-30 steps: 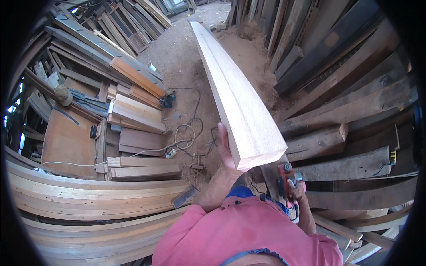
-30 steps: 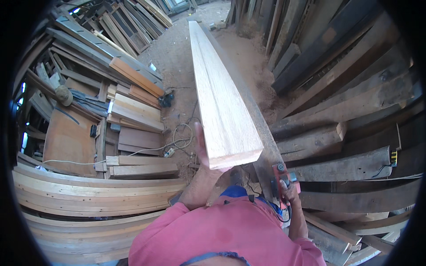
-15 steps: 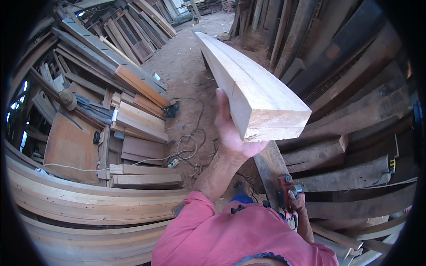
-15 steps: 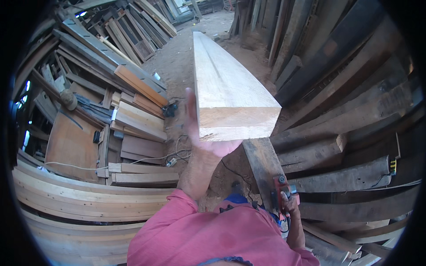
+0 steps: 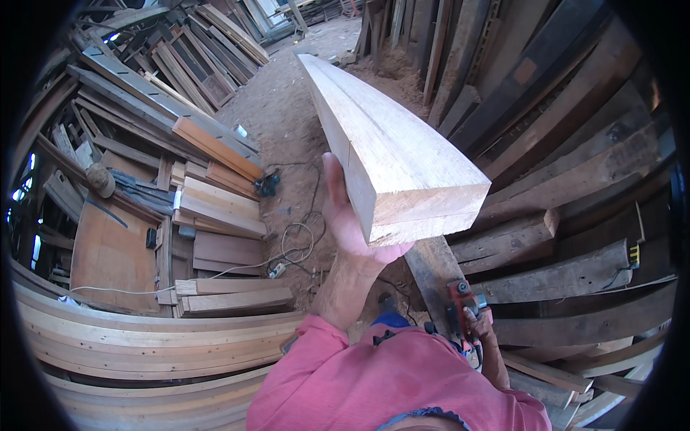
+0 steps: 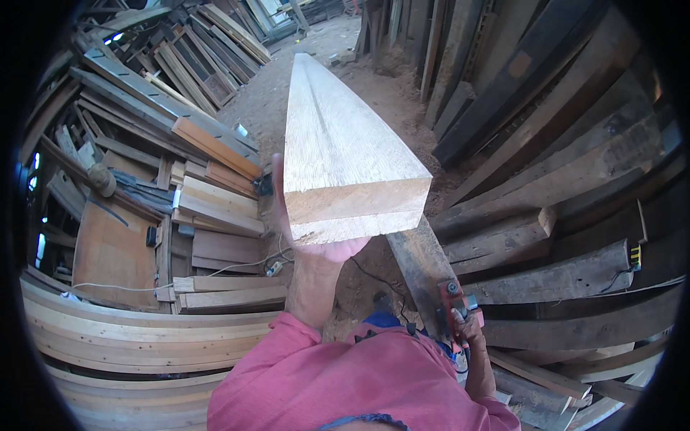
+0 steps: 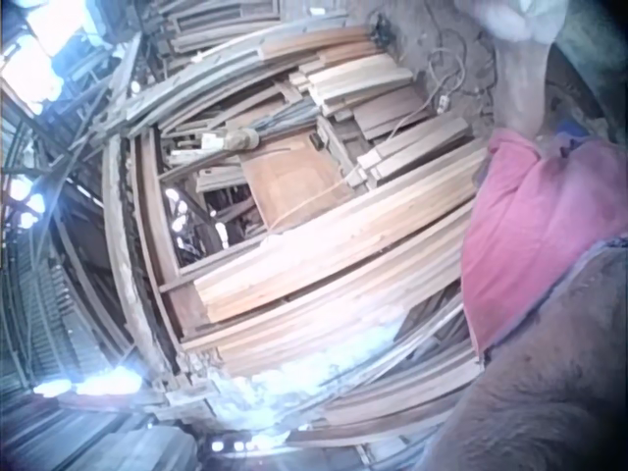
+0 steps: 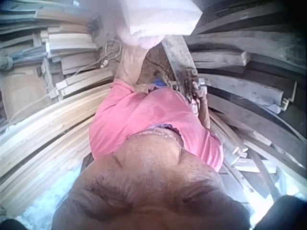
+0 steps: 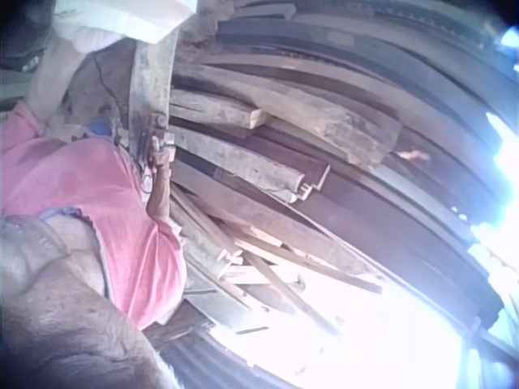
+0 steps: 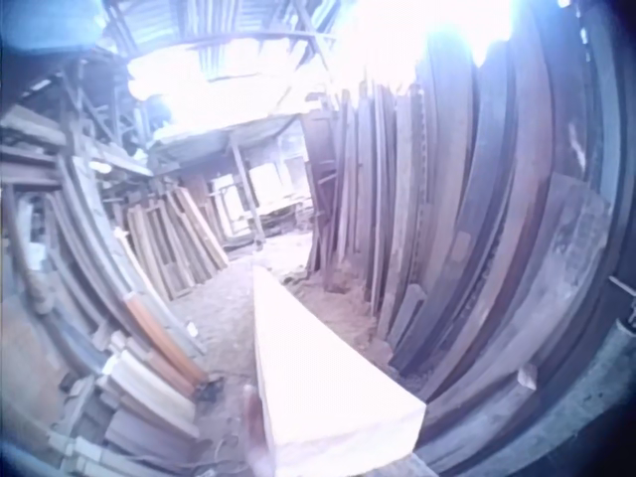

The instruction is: The person planes a long wooden plank using a power planer, checks the edges with a square ruler, measures the length with a tape measure, and turns the plank over to continue working.

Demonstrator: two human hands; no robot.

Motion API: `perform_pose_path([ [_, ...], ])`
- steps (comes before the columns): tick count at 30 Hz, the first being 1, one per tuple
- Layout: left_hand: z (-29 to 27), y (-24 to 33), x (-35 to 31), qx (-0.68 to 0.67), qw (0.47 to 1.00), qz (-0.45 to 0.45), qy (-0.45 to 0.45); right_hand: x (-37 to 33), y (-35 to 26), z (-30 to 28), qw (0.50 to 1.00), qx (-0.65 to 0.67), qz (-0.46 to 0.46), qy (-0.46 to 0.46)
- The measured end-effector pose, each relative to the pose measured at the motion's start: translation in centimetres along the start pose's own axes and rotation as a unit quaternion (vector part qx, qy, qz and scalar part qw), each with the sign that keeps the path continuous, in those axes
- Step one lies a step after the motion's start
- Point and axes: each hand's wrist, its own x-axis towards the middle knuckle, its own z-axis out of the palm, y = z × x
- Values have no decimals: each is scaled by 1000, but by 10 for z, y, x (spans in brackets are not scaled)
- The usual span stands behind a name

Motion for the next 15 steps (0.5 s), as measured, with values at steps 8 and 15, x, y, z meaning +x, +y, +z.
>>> perform_pose_path([
  [8, -11, -7, -16, 11, 999, 23, 38, 1, 24, -2, 999, -24, 45, 6],
  [15, -43, -46, -54, -27, 992, 54, 113, 1, 40, 3, 997, -30, 77, 1],
])
